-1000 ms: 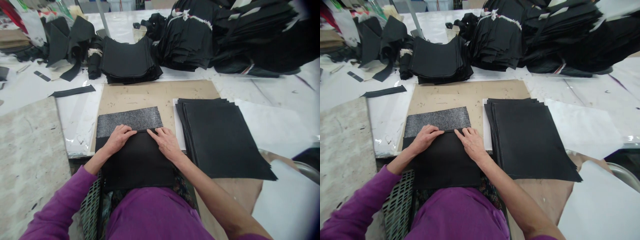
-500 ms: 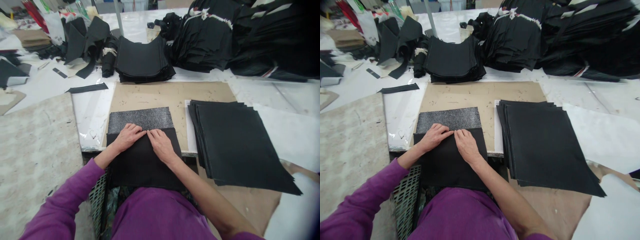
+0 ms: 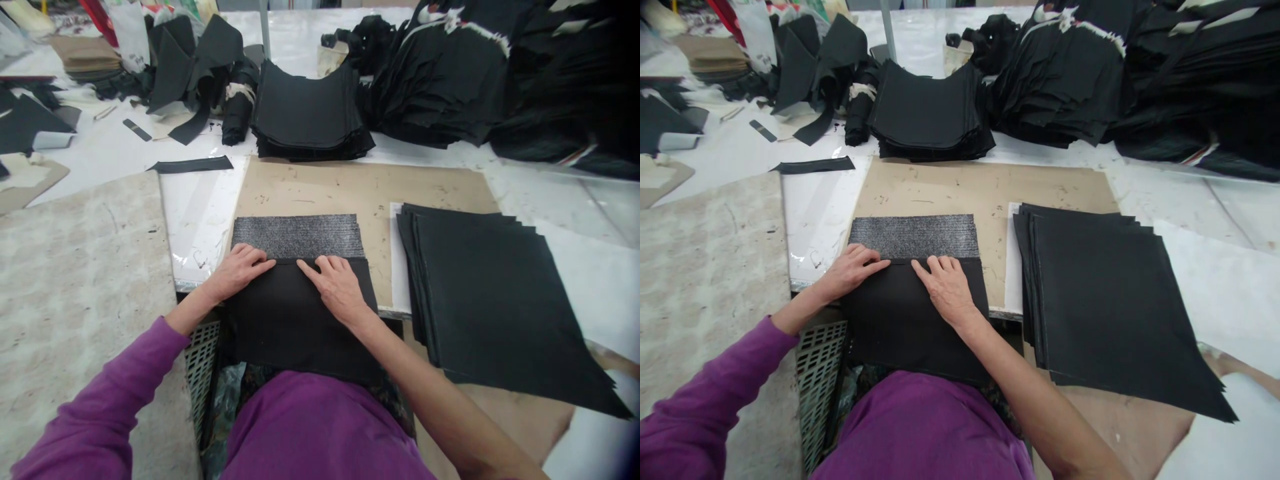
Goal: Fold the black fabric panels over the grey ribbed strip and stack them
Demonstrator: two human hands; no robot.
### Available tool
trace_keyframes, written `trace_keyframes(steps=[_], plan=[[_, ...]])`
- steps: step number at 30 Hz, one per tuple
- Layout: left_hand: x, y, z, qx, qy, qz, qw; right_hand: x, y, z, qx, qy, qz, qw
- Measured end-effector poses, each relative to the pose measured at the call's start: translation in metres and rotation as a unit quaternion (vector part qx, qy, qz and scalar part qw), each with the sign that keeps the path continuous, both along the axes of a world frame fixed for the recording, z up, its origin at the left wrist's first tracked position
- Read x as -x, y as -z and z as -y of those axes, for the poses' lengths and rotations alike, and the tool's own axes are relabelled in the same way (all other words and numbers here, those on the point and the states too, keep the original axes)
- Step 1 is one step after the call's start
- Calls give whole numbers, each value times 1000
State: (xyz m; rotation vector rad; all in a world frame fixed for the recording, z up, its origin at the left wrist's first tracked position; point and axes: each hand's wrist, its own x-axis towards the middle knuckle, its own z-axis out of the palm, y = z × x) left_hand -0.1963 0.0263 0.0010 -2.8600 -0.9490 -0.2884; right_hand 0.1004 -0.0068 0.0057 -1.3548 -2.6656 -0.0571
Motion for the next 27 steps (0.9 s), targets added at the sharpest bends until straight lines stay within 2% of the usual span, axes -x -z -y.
trace_keyframes(steps=[3,7,12,16,19,22,27], plan=[[-4,-6,1,-25,15,-32,999,7,-2,-3,2,-6,-16,1000],[-6,-6,3,-45,14,-48,998,33,2,-3,-1,-37,-42,998],[8,1,2,5,1,-9,1000,59,13,-3,0,-54,-59,997],[35,8,3,56,-31,50,997,60,13,-5,11,-53,-63,997],[50,11,6,63,-49,71,994,60,10,-6,13,-48,-59,997],[54,9,7,50,-44,53,996,62,8,-7,13,-49,-45,998],[49,-5,8,24,-10,-23,999,65,4,-11,4,-53,-27,998]])
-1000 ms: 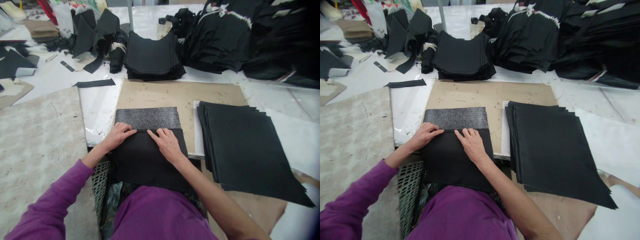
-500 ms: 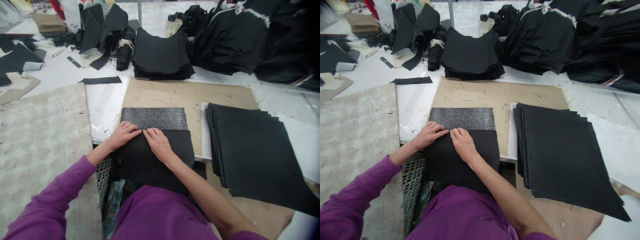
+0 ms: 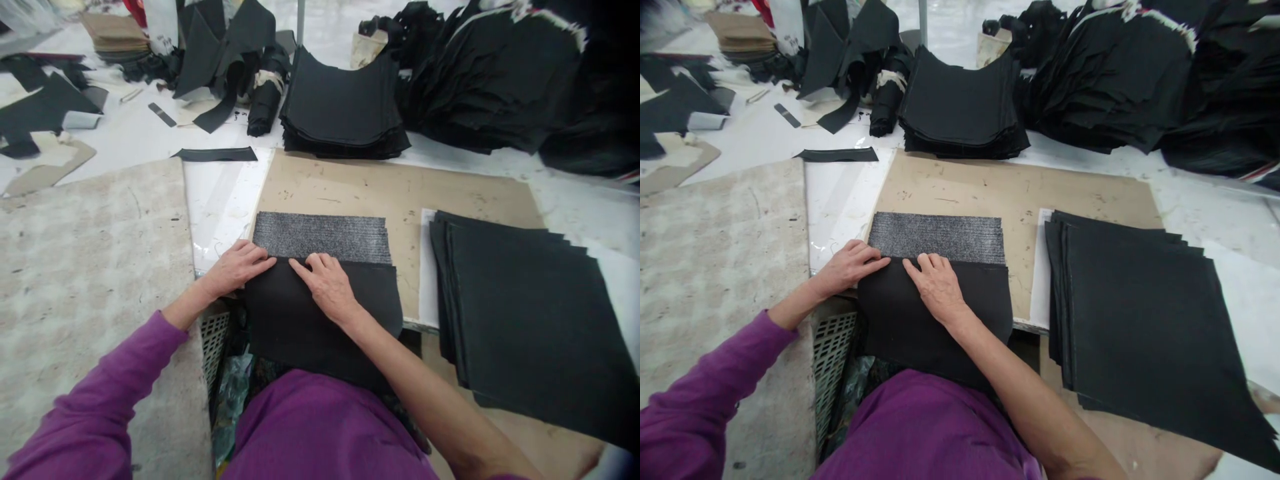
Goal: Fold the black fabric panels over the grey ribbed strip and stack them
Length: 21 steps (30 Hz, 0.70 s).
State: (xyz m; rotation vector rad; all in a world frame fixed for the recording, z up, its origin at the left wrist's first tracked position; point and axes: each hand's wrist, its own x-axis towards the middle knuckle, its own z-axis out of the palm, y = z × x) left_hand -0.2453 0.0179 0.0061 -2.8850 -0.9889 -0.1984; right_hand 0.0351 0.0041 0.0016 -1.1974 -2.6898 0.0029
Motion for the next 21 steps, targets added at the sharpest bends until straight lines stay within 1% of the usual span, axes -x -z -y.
trace_keyframes(steps=[4,7,9,12,15,17,21], plan=[[-3,-7,1,0,17,-30,999,13,-2,-3,0,-23,-21,1000],[1,-3,2,6,1,-20,1000,27,2,-2,4,-47,-36,998],[6,3,3,20,-29,17,999,34,5,-1,8,-50,-47,998],[12,10,4,58,-77,106,990,38,9,-1,17,-41,-55,997],[16,11,5,78,-85,151,982,37,8,-1,23,-40,-47,998],[17,10,6,78,-80,142,984,37,7,-1,22,-40,-40,998],[16,6,8,58,-61,79,993,39,5,0,16,-41,-32,999]])
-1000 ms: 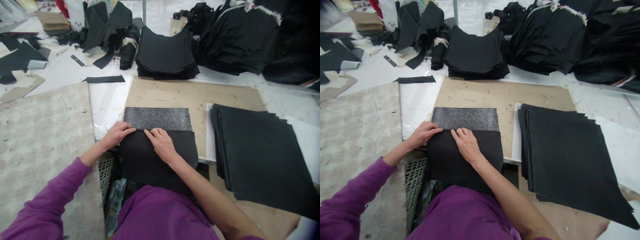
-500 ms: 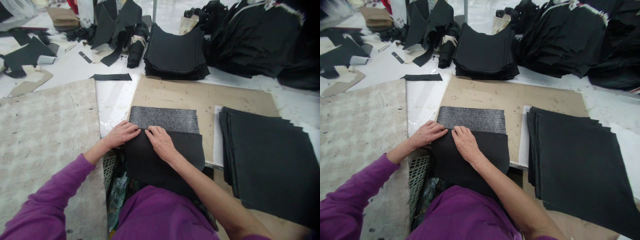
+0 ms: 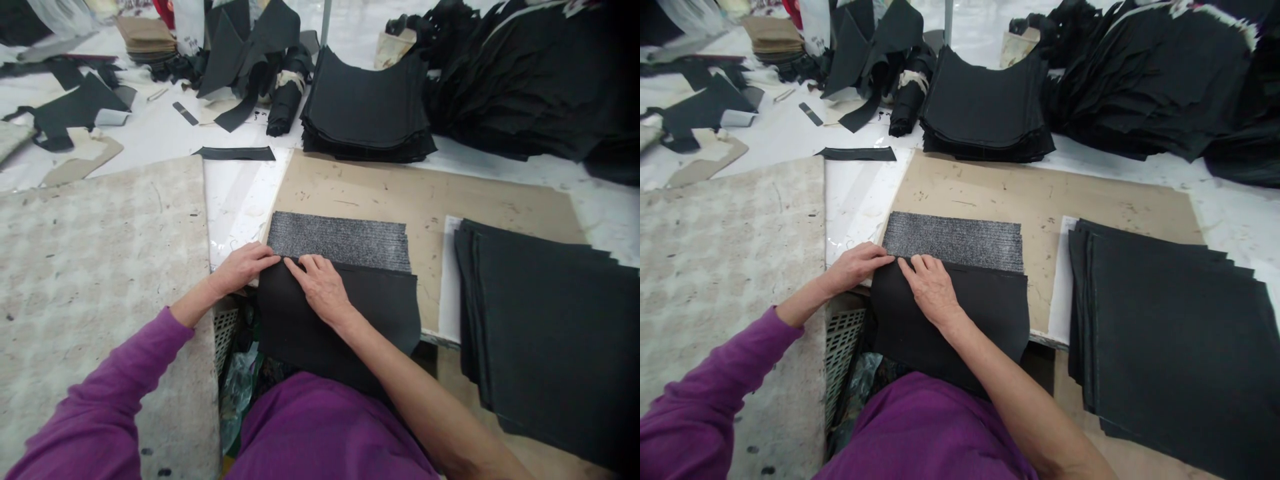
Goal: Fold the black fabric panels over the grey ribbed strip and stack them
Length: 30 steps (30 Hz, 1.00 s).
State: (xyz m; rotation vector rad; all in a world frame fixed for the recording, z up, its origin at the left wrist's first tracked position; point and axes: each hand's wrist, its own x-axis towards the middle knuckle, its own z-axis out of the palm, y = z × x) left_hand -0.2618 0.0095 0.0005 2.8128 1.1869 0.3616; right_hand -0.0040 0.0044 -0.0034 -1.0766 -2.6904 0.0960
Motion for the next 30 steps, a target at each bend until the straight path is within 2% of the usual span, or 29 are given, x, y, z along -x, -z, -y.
trace_keyframes(steps=[7,12,16,19,23,28,30], plan=[[7,-11,9,-26,17,-57,998,1,-1,2,-7,0,-9,1000],[15,-23,23,-43,-24,-102,994,0,0,3,-24,-3,-11,1000],[-14,-20,30,-62,-101,-27,993,2,3,3,-40,0,-14,999],[-43,-9,30,-69,-106,4,992,-5,3,3,-43,-4,-19,999],[-56,-1,28,-79,-103,-20,991,-51,2,5,-36,10,-7,999],[-52,-7,22,-47,-98,-25,994,-146,7,12,-35,87,23,995],[-54,-10,18,-17,-114,-23,993,-175,8,14,-39,116,32,992]])
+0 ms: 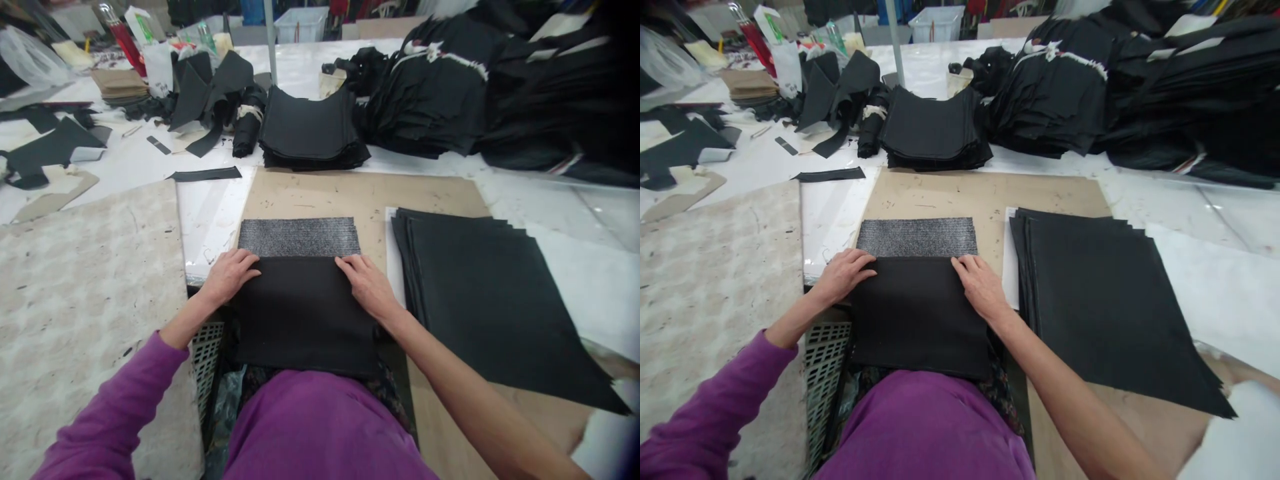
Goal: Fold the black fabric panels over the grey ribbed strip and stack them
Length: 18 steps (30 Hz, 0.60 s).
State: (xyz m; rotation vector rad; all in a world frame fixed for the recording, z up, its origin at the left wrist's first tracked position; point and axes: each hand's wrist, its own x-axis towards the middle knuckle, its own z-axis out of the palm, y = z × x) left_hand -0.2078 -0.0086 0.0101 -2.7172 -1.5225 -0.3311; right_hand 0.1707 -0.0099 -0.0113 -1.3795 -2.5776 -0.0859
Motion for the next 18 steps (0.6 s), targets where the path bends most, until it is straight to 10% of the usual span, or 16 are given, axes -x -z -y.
trace_keyframes(steps=[6,11,18], plan=[[-7,-7,-9,90,-23,33,995,-1,-23,-9,1,19,29,999],[-5,-32,8,144,67,164,974,49,-40,-18,1,-100,-63,993],[3,-39,26,379,-70,484,786,59,-83,-10,117,-171,-63,976]])
